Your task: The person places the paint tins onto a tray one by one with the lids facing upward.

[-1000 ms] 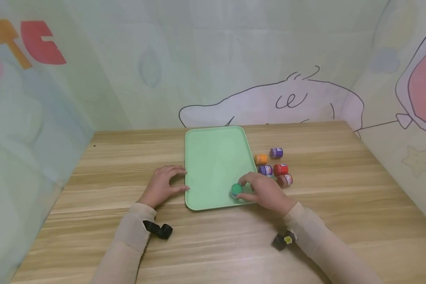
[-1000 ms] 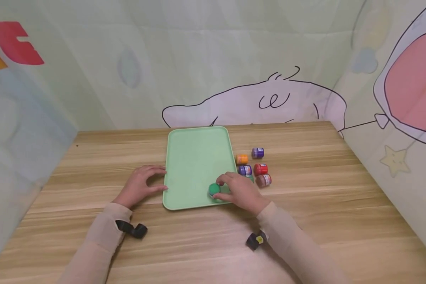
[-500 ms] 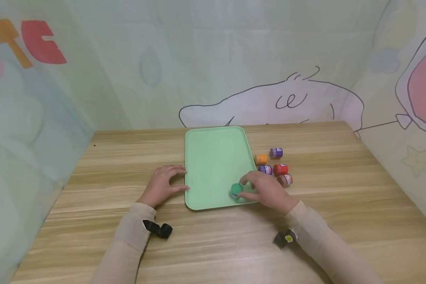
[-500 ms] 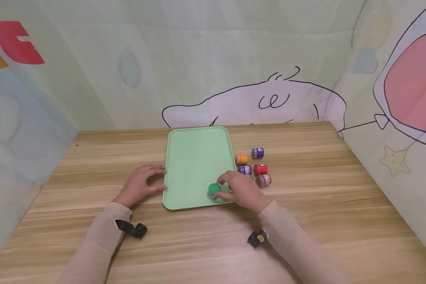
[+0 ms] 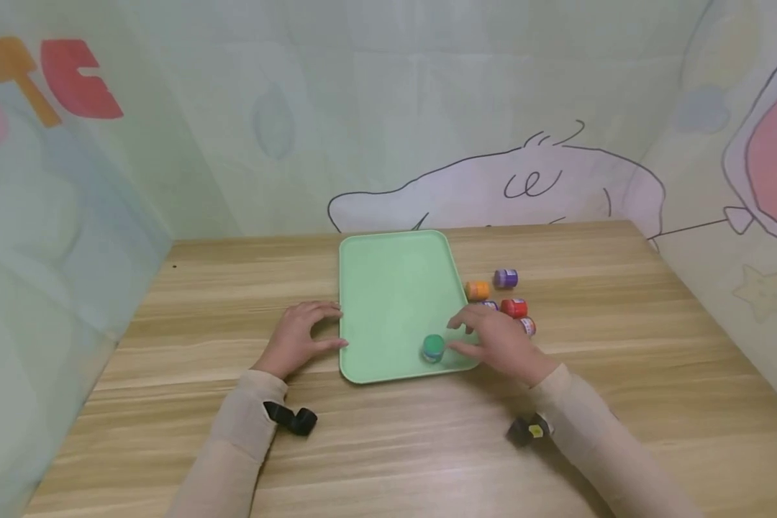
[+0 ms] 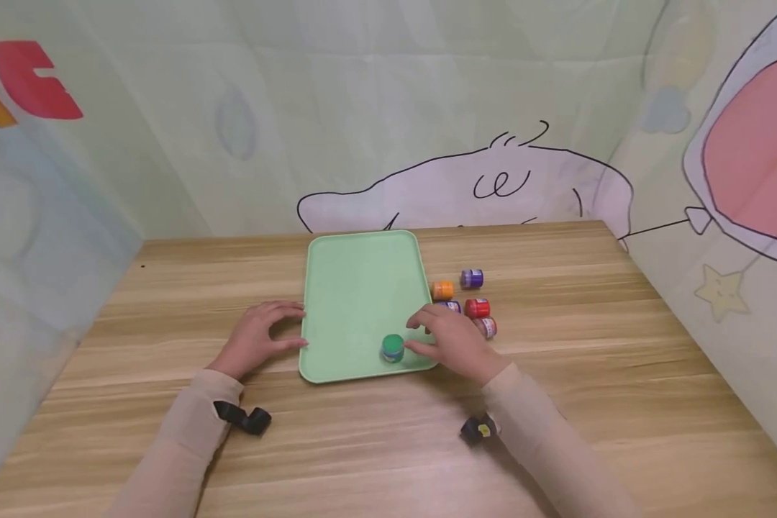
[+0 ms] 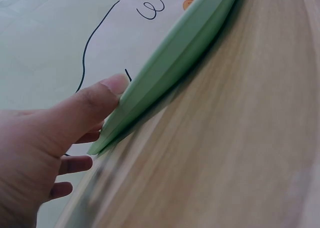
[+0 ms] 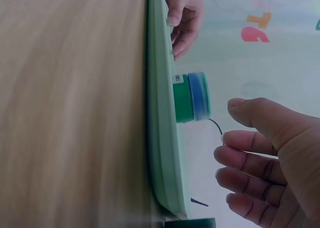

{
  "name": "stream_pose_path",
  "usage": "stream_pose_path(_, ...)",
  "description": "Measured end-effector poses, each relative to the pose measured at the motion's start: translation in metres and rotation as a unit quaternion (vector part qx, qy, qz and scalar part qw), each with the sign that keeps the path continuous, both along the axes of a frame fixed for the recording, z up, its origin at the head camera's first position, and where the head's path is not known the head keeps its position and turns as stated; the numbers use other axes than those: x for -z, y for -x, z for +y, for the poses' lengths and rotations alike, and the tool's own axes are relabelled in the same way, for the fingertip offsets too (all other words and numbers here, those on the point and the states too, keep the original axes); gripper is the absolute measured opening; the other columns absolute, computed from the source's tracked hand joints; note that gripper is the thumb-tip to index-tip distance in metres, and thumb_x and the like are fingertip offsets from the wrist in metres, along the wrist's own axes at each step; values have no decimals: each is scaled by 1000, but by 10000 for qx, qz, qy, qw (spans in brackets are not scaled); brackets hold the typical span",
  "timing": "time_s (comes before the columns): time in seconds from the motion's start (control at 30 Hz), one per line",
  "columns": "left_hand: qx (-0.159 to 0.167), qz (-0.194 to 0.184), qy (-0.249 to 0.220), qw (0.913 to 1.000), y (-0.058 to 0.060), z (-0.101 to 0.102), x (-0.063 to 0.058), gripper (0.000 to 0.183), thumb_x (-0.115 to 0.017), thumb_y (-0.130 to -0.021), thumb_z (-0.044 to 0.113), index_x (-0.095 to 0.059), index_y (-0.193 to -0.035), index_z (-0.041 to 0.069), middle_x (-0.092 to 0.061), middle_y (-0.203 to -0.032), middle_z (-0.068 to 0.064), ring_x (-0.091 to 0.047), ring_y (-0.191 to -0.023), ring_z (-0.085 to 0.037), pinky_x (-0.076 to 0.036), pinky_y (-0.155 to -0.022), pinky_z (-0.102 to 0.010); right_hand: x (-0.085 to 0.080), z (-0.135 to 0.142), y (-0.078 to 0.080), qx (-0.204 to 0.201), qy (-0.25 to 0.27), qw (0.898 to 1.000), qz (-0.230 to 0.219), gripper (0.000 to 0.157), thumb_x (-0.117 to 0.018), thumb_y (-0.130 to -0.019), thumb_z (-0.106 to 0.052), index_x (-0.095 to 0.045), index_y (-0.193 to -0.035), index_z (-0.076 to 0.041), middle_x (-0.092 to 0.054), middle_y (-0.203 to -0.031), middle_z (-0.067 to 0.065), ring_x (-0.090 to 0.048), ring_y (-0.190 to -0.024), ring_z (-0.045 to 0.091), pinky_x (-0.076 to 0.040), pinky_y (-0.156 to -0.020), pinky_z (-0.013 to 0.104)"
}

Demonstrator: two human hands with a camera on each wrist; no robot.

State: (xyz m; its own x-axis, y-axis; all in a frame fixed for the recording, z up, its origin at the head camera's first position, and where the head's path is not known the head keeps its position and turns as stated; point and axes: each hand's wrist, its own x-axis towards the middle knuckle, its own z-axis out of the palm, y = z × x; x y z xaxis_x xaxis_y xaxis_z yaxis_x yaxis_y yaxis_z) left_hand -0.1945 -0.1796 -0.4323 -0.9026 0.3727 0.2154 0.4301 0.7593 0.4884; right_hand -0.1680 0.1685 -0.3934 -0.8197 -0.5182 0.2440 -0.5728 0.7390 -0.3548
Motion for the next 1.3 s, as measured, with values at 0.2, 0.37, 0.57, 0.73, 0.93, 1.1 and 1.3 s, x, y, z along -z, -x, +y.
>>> stream_pose_path(0.2,-20,6,39,10000,1,1,-1,53,-79,-77,39,-66,-120,12,-61,-131,-10,-52,-126,-33,-32,-110,-56,-2,8,1,10,155,9998,149,24,-77,-81,-23,-70,-97,-6,-69,-95,4,-58,-80,15,-53,-70,27)
stream_pose_path(0.37,12,42,29,10000,2,2,-1,54,-79,-76,39,-66,-120,12,-62,-131,-10,-52,-125,-33,-32,-111,-55,-5,17,2,40,87,9996,275,23,-78,-80,-19,-70,-96,-4,-69,-95,6,-60,-89,21,-54,-82,37)
stream_pose_path(0.57,23,66,-2,10000,2,2,1,53,-80,-76,38,-66,-119,12,-62,-130,-10,-52,-125,-33,-33,-110,-55,-6,28,4,138,-135,9990,392,24,-80,-78,-19,-71,-95,-4,-69,-94,7,-61,-88,21,-54,-80,39)
stream_pose_path(0.73,36,90,-42,9999,2,2,2,53,-80,-75,39,-66,-119,12,-62,-130,-10,-52,-125,-33,-33,-110,-55,-6,36,7,207,-461,9981,358,26,-79,-78,-17,-70,-98,-4,-69,-98,8,-64,-92,22,-56,-84,40)
stream_pose_path(0.93,35,83,-46,9999,1,2,2,53,-80,-75,39,-66,-119,12,-62,-130,-10,-52,-125,-33,-33,-110,-56,-7,41,7,318,-767,9962,247,30,-79,-78,-15,-69,-103,-3,-68,-105,11,-65,-98,26,-56,-87,41)
stream_pose_path(1.1,32,94,-55,9999,1,1,2,53,-80,-75,38,-66,-119,11,-63,-130,-10,-52,-125,-33,-33,-110,-56,-9,41,6,362,-866,9952,266,31,-81,-76,-13,-69,-103,-3,-68,-104,10,-65,-97,25,-57,-86,40)
stream_pose_path(1.3,24,118,-61,9999,0,0,3,53,-80,-75,38,-66,-119,11,-62,-130,-10,-52,-125,-33,-33,-109,-56,-8,42,7,366,-1019,9937,290,33,-82,-74,-14,-70,-102,-3,-67,-103,10,-64,-95,24,-56,-85,40)
